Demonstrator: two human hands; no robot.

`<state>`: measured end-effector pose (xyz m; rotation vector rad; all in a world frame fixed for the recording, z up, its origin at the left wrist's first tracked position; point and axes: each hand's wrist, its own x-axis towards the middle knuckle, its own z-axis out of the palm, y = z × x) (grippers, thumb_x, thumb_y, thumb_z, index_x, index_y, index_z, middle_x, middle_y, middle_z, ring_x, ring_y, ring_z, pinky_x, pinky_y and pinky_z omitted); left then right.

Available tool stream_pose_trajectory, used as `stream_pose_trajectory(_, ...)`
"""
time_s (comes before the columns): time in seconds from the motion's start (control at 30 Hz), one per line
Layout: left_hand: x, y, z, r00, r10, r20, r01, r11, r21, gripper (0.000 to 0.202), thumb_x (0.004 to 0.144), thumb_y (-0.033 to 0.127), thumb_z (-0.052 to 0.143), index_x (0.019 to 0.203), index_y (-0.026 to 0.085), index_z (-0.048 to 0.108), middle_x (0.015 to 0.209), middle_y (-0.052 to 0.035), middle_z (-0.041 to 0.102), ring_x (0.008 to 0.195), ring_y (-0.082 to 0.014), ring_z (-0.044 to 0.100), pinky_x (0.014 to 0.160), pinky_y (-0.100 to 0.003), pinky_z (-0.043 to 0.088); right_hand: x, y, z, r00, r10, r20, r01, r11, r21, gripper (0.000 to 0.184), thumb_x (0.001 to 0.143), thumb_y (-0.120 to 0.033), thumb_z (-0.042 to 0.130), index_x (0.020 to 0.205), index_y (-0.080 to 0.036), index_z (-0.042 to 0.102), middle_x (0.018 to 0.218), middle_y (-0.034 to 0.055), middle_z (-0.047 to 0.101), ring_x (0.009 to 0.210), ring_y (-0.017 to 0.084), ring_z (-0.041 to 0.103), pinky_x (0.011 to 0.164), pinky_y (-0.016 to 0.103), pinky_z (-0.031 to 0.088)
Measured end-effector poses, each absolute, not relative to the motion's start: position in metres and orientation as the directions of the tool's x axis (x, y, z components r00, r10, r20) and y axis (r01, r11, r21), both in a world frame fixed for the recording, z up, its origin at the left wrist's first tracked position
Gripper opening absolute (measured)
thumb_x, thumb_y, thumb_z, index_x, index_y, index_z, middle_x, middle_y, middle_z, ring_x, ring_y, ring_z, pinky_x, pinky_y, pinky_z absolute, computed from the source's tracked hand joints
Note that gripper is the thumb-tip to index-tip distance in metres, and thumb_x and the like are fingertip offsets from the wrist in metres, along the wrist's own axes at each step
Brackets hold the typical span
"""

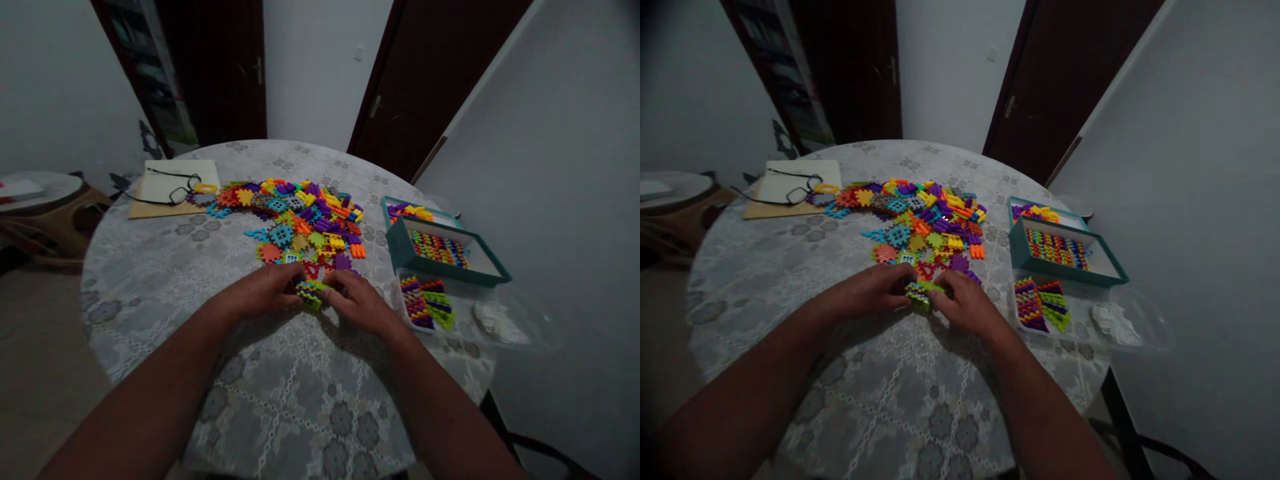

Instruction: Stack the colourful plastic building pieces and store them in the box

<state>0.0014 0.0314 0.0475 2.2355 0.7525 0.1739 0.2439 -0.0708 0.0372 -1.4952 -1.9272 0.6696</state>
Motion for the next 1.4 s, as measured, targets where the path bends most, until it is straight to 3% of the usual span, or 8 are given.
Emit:
stream_pose_trajectory(0.2,0.0,0.032,0.045,0.821,0.566,-0.077,0.459,-0.573,0.679,0.024,0.088,0.028,0.07,0.109,0.023,0.06,0.096,-0.0029,0.072,0.082,-0.02,0.061,0.072,-0.032,0.041,0.243,-0.068,0.032,-0.232,0.962,0.142,0.647,0.262,-0.716,0.031,0.112,-0.034,0.051,0.086,-0.023,0.063,0.083,0.0021,0.066,0.078,0.018,0.061,0.07,0.03,0.043)
stream_pose_trajectory(0.4,0.0,0.032,0.044,0.837,0.544,-0.062,0.43,-0.582,0.69,0.027,0.09,0.028,0.07,0.115,0.023,0.062,0.098,-0.0029,0.073,0.084,-0.0201,0.063,0.073,-0.03,0.041,0.242,-0.066,0.022,-0.175,0.962,0.211,0.639,0.274,-0.719,0.024,0.111,-0.035,0.052,0.097,-0.024,0.068,0.092,0.0034,0.071,0.086,0.02,0.065,0.078,0.032,0.046)
stream_pose_trajectory(0.57,-0.001,0.031,0.043,0.837,0.544,-0.056,0.422,-0.578,0.698,0.047,0.092,0.025,0.071,0.137,0.025,0.06,0.101,-0.0026,0.075,0.087,-0.0201,0.065,0.076,-0.03,0.043,0.239,-0.065,0.015,-0.15,0.963,0.222,0.633,0.266,-0.727,0.019,0.109,-0.032,0.055,0.104,-0.023,0.071,0.098,0.0041,0.074,0.093,0.021,0.067,0.083,0.033,0.048)
stream_pose_trajectory(0.77,-0.002,0.031,0.041,0.842,0.537,-0.048,0.414,-0.587,0.696,0.056,0.092,0.022,0.07,0.146,0.027,0.059,0.105,-0.0024,0.077,0.089,-0.0201,0.066,0.079,-0.03,0.044,0.238,-0.066,0.016,-0.141,0.961,0.237,0.625,0.272,-0.731,0.017,0.108,-0.03,0.057,0.106,-0.023,0.073,0.099,0.0039,0.076,0.093,0.021,0.07,0.085,0.033,0.049)
stream_pose_trajectory(0.87,-0.001,0.03,0.045,0.842,0.537,-0.06,0.422,-0.584,0.694,0.052,0.091,0.023,0.07,0.142,0.027,0.062,0.103,-0.0022,0.077,0.089,-0.0202,0.066,0.08,-0.03,0.044,0.237,-0.066,0.018,-0.162,0.952,0.259,0.643,0.301,-0.705,0.018,0.108,-0.029,0.057,0.109,-0.023,0.074,0.102,0.0051,0.077,0.095,0.022,0.071,0.087,0.034,0.05)
stream_pose_trajectory(1.03,0.002,0.028,0.053,0.838,0.541,-0.072,0.438,-0.588,0.68,0.03,0.089,0.022,0.069,0.118,0.023,0.07,0.1,-0.0026,0.075,0.087,-0.0207,0.064,0.077,-0.03,0.042,0.236,-0.068,0.021,-0.104,0.928,0.358,0.69,0.327,-0.646,0.023,0.106,-0.029,0.059,0.124,-0.023,0.071,0.113,0.0098,0.075,0.093,0.023,0.07,0.086,0.037,0.054)
stream_pose_trajectory(1.17,0.002,0.027,0.052,0.839,0.54,-0.063,0.442,-0.609,0.659,0.022,0.09,0.023,0.07,0.112,0.021,0.07,0.103,-0.0049,0.074,0.088,-0.0216,0.063,0.076,-0.031,0.042,0.235,-0.073,0.028,-0.142,0.889,0.436,0.746,0.385,-0.544,0.016,0.106,-0.028,0.058,0.117,-0.022,0.069,0.104,0.0106,0.07,0.087,0.024,0.066,0.08,0.038,0.053)
stream_pose_trajectory(1.4,0.002,0.028,0.049,0.84,0.54,-0.052,0.433,-0.61,0.664,0.017,0.09,0.024,0.072,0.106,0.022,0.068,0.106,-0.0072,0.073,0.091,-0.0239,0.064,0.078,-0.034,0.044,0.227,-0.082,0.031,-0.32,0.899,0.299,0.813,0.423,-0.4,0.007,0.103,-0.027,0.065,0.109,-0.024,0.063,0.107,0.01,0.069,0.099,0.027,0.065,0.083,0.038,0.051)
